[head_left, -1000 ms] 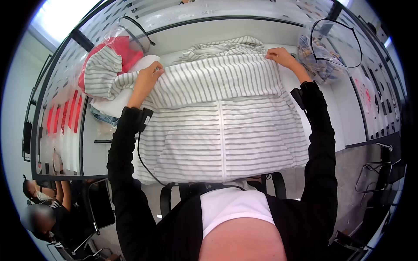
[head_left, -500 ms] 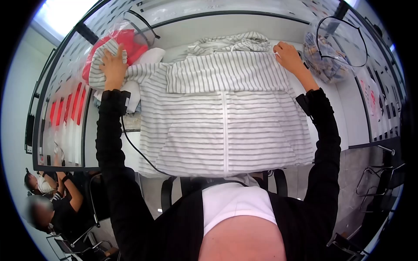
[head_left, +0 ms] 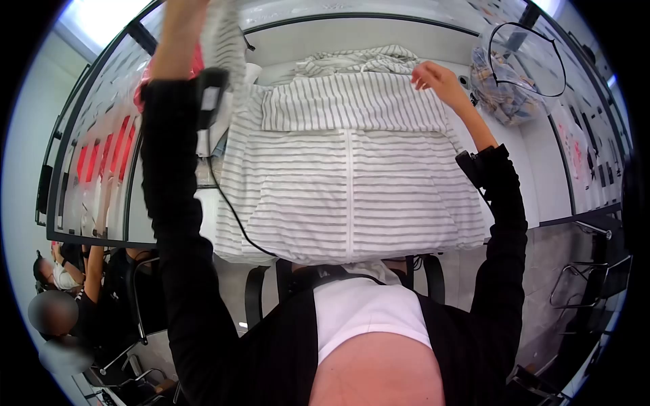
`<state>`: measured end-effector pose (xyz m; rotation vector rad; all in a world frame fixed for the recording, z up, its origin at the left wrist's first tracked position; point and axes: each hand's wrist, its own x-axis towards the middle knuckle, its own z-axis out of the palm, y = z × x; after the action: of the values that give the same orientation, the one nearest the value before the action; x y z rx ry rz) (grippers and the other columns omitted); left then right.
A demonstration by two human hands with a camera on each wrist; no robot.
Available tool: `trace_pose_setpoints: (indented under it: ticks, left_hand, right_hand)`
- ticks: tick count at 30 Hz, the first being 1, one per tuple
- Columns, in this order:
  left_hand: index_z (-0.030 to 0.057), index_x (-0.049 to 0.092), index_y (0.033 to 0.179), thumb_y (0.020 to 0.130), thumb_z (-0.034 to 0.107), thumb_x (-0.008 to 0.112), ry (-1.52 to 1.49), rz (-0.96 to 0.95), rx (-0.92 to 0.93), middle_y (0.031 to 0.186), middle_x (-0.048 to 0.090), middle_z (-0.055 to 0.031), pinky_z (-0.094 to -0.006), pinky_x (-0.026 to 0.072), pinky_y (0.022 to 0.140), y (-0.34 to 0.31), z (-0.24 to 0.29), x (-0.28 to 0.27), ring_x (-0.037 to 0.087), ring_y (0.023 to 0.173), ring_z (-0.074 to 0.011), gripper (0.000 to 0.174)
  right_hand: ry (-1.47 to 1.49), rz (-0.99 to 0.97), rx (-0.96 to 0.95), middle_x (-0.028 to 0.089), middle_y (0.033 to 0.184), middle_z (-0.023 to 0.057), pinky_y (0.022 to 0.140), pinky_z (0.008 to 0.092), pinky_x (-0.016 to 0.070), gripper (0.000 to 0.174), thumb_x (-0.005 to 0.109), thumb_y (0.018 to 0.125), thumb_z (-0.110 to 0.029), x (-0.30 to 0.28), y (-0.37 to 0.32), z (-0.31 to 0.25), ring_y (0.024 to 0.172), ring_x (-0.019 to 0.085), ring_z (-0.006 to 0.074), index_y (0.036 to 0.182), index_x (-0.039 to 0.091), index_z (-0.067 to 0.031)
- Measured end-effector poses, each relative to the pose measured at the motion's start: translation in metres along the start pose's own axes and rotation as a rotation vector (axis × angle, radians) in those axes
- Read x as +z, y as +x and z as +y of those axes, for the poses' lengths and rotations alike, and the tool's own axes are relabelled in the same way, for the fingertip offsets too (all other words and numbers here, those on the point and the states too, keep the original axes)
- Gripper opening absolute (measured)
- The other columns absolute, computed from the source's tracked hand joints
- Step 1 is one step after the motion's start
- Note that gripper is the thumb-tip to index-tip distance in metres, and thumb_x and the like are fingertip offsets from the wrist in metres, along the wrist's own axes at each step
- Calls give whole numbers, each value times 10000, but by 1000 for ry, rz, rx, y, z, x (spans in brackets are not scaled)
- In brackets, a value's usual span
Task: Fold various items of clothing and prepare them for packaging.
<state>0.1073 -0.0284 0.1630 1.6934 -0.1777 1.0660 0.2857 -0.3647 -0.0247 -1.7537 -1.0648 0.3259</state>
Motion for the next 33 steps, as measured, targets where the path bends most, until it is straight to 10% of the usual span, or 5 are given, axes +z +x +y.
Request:
trace_pose_setpoints:
  ticks: [5, 11, 24, 28, 33]
  left_hand:
    - [-30, 517, 1080, 857, 270, 520, 297, -833, 337, 920, 620, -107, -265, 452, 774, -42, -34, 148, 580, 850, -180, 373]
    - [41, 425, 1212, 849, 433, 482, 670, -1199, -3, 1230, 460, -138, -347, 330, 960, -87, -68, 104, 425, 1146, -263, 537]
    - [32, 519, 1044, 771, 156, 591, 753, -1008, 26, 1081, 514, -149, -325, 403, 805, -131, -153, -11, 504, 952, -285, 308]
    - [5, 555, 833, 827, 223, 529, 713, -692, -253, 665, 561, -138, -314, 414, 598, -116, -149, -16, 535, 631, -287, 219]
    - [41, 560, 829, 803, 298, 549, 875, -749, -366, 685, 595, -138, -338, 431, 608, -105, -179, -31, 566, 655, -286, 258]
  right_hand:
    - [622, 115, 247, 542, 1096, 107, 826, 328, 453, 584, 333, 871, -540, -5, -15, -31, 951, 563, 200, 1165, 421, -42]
    - [692, 148, 733, 495, 1123, 150, 832, 354, 449, 579, 492, 847, -450, -23, -68, 16, 976, 541, 238, 1242, 349, -51]
    - [-707, -131, -363, 478, 1149, 127, 874, 361, 366, 304, 736, 639, -260, -9, -35, 23, 1059, 430, 284, 857, 597, -101]
    - [-455, -81, 96, 541, 647, 35, 602, 233, 384, 242, 682, 713, -282, -32, -18, 9, 667, 496, 82, 740, 579, -65]
    - [-620, 83, 376, 541, 644, 100, 576, 317, 408, 467, 625, 705, -489, -59, -9, 48, 642, 525, 179, 750, 571, -27]
